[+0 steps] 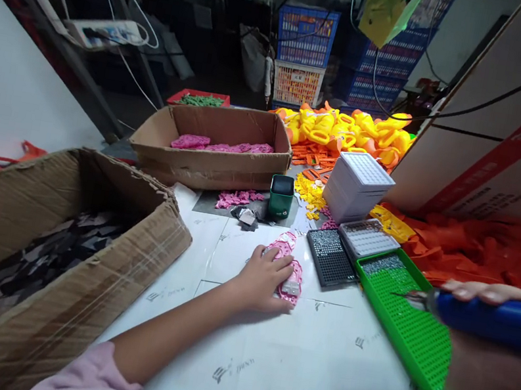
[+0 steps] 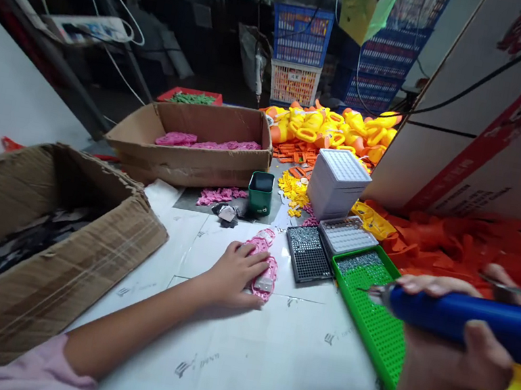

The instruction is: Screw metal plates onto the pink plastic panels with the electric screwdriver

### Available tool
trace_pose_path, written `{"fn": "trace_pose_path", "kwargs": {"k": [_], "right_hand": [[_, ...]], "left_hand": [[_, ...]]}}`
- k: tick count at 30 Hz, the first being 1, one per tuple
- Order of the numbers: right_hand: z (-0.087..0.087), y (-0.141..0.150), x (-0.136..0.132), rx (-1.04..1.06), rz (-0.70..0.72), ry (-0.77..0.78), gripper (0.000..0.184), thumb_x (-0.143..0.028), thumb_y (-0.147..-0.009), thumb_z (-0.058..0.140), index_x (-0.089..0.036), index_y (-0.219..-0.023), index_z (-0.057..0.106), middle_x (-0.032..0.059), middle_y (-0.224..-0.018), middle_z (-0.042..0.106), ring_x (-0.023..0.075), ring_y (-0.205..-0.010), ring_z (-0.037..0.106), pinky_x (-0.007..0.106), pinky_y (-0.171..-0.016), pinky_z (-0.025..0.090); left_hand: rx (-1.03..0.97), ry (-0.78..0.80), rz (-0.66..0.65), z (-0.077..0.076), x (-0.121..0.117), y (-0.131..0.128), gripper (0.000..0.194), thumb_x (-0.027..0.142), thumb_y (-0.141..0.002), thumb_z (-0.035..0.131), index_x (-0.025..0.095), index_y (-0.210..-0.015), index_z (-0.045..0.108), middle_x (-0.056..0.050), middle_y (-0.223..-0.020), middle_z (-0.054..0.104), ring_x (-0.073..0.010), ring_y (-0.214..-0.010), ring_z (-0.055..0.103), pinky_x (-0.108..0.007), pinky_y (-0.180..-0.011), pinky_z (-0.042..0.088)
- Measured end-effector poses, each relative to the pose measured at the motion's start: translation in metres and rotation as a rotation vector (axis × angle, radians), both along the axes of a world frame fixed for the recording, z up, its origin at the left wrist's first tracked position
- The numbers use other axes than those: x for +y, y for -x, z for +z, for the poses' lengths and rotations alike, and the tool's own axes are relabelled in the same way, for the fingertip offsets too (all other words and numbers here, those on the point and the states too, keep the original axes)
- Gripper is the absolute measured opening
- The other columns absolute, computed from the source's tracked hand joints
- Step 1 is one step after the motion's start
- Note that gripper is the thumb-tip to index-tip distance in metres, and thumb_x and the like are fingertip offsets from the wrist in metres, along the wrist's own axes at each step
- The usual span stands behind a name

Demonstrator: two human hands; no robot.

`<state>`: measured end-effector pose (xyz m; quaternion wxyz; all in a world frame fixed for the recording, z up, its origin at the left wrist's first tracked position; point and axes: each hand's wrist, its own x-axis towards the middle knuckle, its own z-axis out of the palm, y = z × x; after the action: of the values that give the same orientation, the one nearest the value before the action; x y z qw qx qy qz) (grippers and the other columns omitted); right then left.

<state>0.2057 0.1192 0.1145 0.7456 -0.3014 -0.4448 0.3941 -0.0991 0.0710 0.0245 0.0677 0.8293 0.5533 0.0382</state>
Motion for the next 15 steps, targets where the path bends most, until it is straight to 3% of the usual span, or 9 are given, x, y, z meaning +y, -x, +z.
{"fn": "trace_pose_path", "kwargs": {"k": [4, 8, 11, 15], "right_hand": [[-0.006, 0.048, -0.019, 0.09, 0.373, 0.042, 0.032, -0.032, -0.069, 0.064, -0.026, -0.1, 0.06, 0.0003, -0.068, 0.062, 0.0187, -0.062, 0.059, 0.037, -0.065, 0.05], [-0.018, 0.076, -0.02, 0.094, 0.619, 0.076, 0.042, -0.034, -0.073, 0.068, -0.029, -0.113, 0.056, 0.0008, -0.071, 0.061, 0.0193, -0.064, 0.06, 0.038, -0.062, 0.051], [-0.026, 0.084, -0.018, 0.07, 0.688, 0.05, 0.049, -0.036, -0.073, 0.069, -0.028, -0.119, 0.054, 0.0018, -0.073, 0.061, 0.0197, -0.065, 0.059, 0.038, -0.061, 0.052], [-0.041, 0.079, -0.016, 0.034, 0.657, 0.04, 0.044, -0.037, -0.076, 0.066, -0.027, -0.117, 0.054, 0.0023, -0.075, 0.059, 0.0189, -0.069, 0.059, 0.037, -0.066, 0.053]], "left_hand": [[0.058, 0.045, 0.098, 0.007, -0.014, 0.009, 0.072, 0.068, -0.078, 0.053, 0.021, -0.132, 0.051, -0.008, -0.145, 0.044, -0.0371, -0.129, 0.035, -0.054, -0.104, 0.025], [0.072, 0.069, 0.213, 0.008, -0.034, 0.022, 0.07, 0.065, -0.078, 0.054, 0.021, -0.131, 0.052, -0.007, -0.146, 0.042, -0.037, -0.131, 0.034, -0.054, -0.107, 0.022], [0.077, 0.07, 0.32, 0.009, -0.05, 0.033, 0.067, 0.061, -0.078, 0.056, 0.021, -0.132, 0.052, -0.006, -0.147, 0.042, -0.0361, -0.13, 0.035, -0.052, -0.107, 0.025], [0.093, 0.04, 0.492, 0.011, -0.067, 0.048, 0.048, 0.046, -0.084, 0.054, 0.022, -0.126, 0.058, -0.006, -0.142, 0.048, -0.0344, -0.129, 0.038, -0.052, -0.105, 0.029]]}}
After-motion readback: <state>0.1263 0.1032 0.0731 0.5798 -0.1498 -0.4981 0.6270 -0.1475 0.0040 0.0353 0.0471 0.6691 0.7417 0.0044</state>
